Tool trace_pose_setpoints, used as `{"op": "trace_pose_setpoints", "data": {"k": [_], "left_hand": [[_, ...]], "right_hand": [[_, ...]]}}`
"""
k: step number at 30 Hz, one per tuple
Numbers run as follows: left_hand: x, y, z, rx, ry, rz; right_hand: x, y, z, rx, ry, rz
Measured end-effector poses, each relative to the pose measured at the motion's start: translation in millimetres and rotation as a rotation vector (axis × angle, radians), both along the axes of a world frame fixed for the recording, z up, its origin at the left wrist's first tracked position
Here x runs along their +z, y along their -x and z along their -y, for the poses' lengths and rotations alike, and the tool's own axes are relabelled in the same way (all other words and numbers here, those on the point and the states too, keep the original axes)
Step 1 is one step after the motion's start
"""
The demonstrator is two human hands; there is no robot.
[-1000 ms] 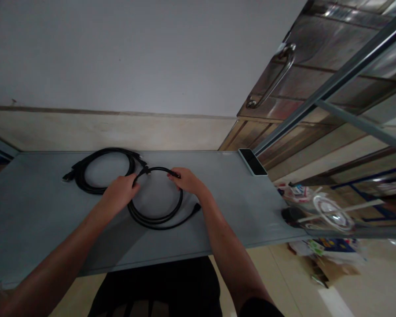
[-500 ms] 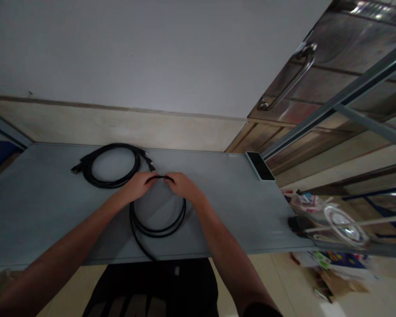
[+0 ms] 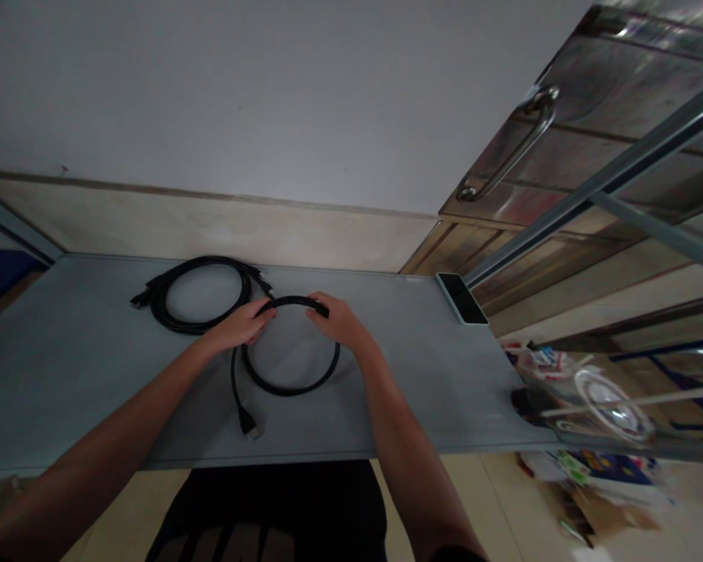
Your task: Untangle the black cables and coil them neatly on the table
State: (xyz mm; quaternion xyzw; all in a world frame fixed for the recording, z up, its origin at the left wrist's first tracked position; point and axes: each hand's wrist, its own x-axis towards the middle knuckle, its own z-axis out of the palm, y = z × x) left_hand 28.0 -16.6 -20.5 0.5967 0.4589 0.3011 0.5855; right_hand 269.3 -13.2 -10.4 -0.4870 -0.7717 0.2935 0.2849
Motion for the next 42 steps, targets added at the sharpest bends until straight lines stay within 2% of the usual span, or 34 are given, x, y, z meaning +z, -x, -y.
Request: {"op": "trace_pose_setpoints", "data": {"k": [3, 7, 9, 16, 20, 23, 30, 34, 36, 39, 42], "left_hand": [[5.1, -2.1, 2.9, -0.078, 0.039, -0.023], [12.7, 2.6, 1.5, -0.091, 0.287, 0.210], [14.6, 6.2, -0.6, -0.109, 0.357, 0.323], [11.4, 11.9, -6.6, -0.108, 0.335, 0.449], [10.9, 16.4, -13.4, -0.003, 0.252, 0.496], [12.2, 16.3, -14.5, 0.080, 0.222, 0.529], [17.3, 13.9, -11.2, 0.193, 0.229, 0.397], [14.7, 16.0, -16.4, 0.229, 0.083, 0.429], [10.8, 16.5, -19.3, 0.236, 0.004, 0.380], [4.1, 18.6, -24.2, 0.302, -0.103, 0.188], [2.8, 29.3, -31.1, 0.404, -0.202, -0.025]], "right_hand": [[1.0, 8.7, 3.1, 0.075, 0.082, -0.053], [6.3, -0.1, -0.7, -0.066, 0.149, -0.134], [9.9, -10.2, -3.3, -0.123, 0.189, -0.185], [17.6, -29.3, -4.6, -0.242, 0.225, -0.126], [18.2, -33.9, -3.8, -0.215, 0.324, -0.103], [16.2, -33.0, -3.7, -0.214, 0.375, -0.189], [19.3, -27.1, -1.2, -0.150, 0.354, -0.588], [15.4, -32.9, -7.5, -0.220, 0.290, -0.747], [9.2, -34.1, -12.0, -0.259, 0.234, -0.784], [-1.8, -27.9, -15.1, -0.302, 0.159, -0.643], [-9.4, -9.2, -14.2, -0.321, 0.072, -0.273]]}}
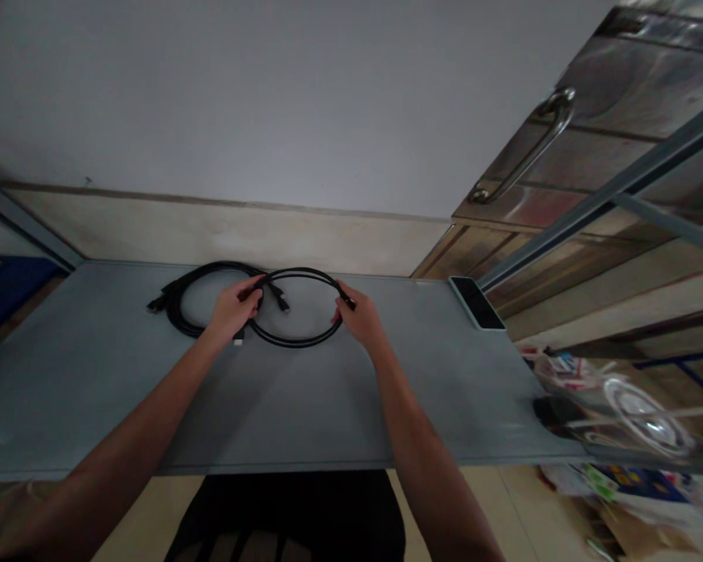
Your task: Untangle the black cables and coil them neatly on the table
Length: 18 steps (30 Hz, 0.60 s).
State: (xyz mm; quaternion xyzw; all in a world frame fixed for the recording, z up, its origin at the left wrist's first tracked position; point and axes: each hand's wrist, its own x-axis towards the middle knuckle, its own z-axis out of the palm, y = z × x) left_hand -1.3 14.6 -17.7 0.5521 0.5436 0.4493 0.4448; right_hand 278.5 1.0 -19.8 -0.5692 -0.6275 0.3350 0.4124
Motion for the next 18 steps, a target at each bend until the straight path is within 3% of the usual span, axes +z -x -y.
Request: {"op": "trace_pose_setpoints", "data": {"k": [4, 7, 10, 14, 18], "left_hand": [[13.6, 35.7, -12.3, 0.181, -0.094, -0.272], [27.7, 74.5, -23.7, 0.272, -0.094, -0.436], [33.6, 114.2, -37.2, 0.318, -0.088, -0.542], [23.9, 149.2, -52.8, 0.245, -0.140, -0.869], [8.1, 155.7, -58.5, 0.166, -0.121, -1.024]], "right_hand": [[5.3, 43.5, -5.6, 0.056, -0.143, 0.396], [20.5, 85.2, -22.6, 0.161, -0.189, 0.545], [33.1, 128.4, -46.6, 0.178, -0.201, 0.656], [31.2, 175.3, -67.3, 0.168, -0.094, 0.783], [20.4, 197.0, -64.5, 0.093, -0.019, 0.869]]}}
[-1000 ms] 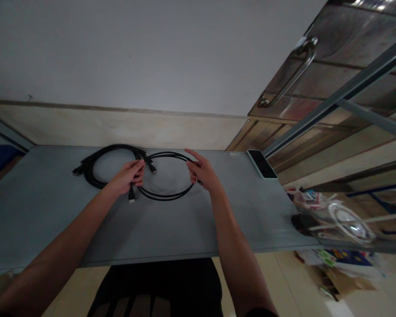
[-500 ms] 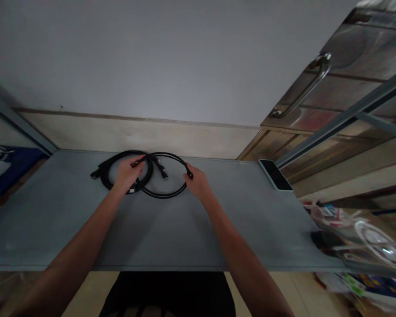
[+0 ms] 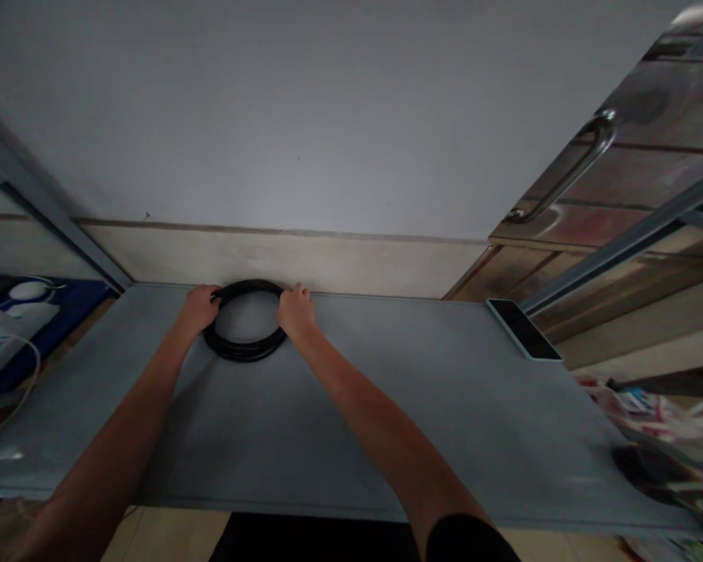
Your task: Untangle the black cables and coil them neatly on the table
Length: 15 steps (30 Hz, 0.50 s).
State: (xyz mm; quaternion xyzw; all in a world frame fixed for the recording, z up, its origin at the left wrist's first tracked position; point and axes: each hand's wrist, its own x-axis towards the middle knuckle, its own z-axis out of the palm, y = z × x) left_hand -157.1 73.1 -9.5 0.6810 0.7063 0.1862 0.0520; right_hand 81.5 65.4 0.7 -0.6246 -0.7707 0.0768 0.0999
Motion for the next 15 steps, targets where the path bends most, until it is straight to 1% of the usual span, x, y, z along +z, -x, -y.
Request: {"op": "trace_pose_setpoints", "data": {"k": [2, 4, 6, 8, 10, 12, 15], "left_hand": [[-3.9, -1.9, -0.7, -0.035, 0.036, -0.020], [-4.0, -4.8, -1.8, -0.073, 0.065, -0.010], [-1.5, -8.6, -4.5, -0.083, 0.101, -0.031], [1.6, -13.5, -8.6, -0.067, 0.140, -0.089], [4.0, -19.0, -13.0, -0.045, 0.174, -0.148], [4.9, -24.4, -15.9, -0.039, 0.186, -0.173], [4.2, -32.6, -15.5, -0.066, 0.185, -0.165]], "right_hand": [[-3.0, 2.0, 2.3, -0.052, -0.061, 0.007], [-4.2, 1.0, 0.4, -0.079, -0.150, 0.024], [-4.7, -0.6, -5.8, -0.036, -0.167, 0.051], [-5.3, -1.5, -13.8, 0.041, -0.094, 0.068], [-5.7, -1.7, -20.4, 0.076, -0.031, 0.072], [-5.5, -2.6, -24.1, 0.070, 0.016, 0.078], [-4.4, -9.1, -25.6, 0.052, 0.096, 0.100]]}}
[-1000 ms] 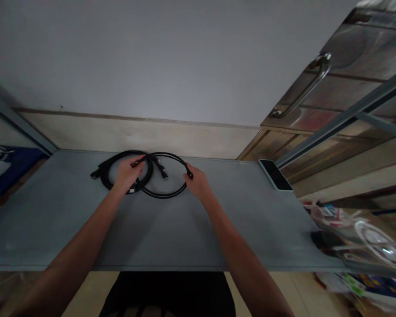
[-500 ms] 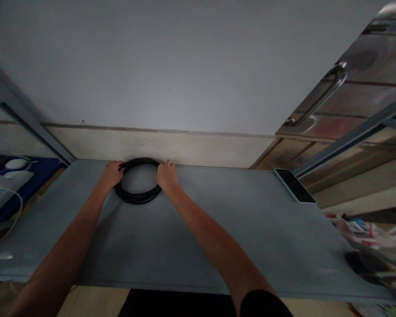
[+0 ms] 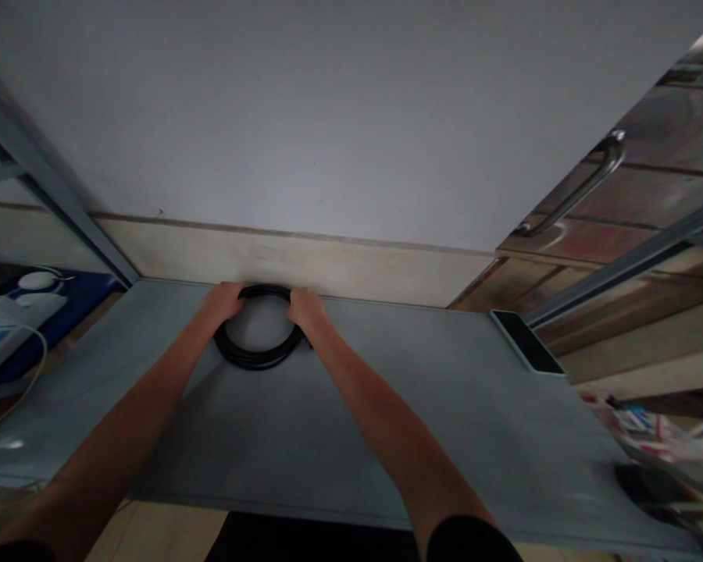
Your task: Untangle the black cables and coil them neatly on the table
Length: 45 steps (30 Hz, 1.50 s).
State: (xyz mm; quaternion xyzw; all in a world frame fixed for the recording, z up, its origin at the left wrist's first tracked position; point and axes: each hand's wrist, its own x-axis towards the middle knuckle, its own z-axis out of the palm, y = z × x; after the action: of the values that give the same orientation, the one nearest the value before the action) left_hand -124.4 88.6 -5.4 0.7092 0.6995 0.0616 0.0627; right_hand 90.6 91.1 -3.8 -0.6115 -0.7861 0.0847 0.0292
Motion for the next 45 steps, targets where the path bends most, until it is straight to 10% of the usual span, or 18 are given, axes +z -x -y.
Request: {"op": "trace_pose_setpoints", "data": {"k": [9, 25, 31, 39, 45], "left_hand": [[-4.6, -43.6, 29.5, -0.137, 0.001, 0.139], [-3.1, -131.1, 143.7, -0.259, 0.054, 0.013], [0.6, -105.8, 97.1, -0.364, 0.316, 0.403], [-26.4, -107.4, 11.5, -0.021, -0.157, 0.655], [-38.8, -117.5, -34.7, -0.157, -0.230, 0.698]], "right_hand": [[-3.0, -51.4, 16.3, 0.048, -0.067, -0.029], [-18.4, -146.4, 141.7, 0.076, -0.034, -0.104], [-21.2, -188.5, 101.6, 0.114, 0.083, -0.633], [-49.8, -209.5, -5.5, -0.252, -0.099, -0.890], [-56.2, -207.3, -43.4, -0.219, -0.145, -0.952]]}}
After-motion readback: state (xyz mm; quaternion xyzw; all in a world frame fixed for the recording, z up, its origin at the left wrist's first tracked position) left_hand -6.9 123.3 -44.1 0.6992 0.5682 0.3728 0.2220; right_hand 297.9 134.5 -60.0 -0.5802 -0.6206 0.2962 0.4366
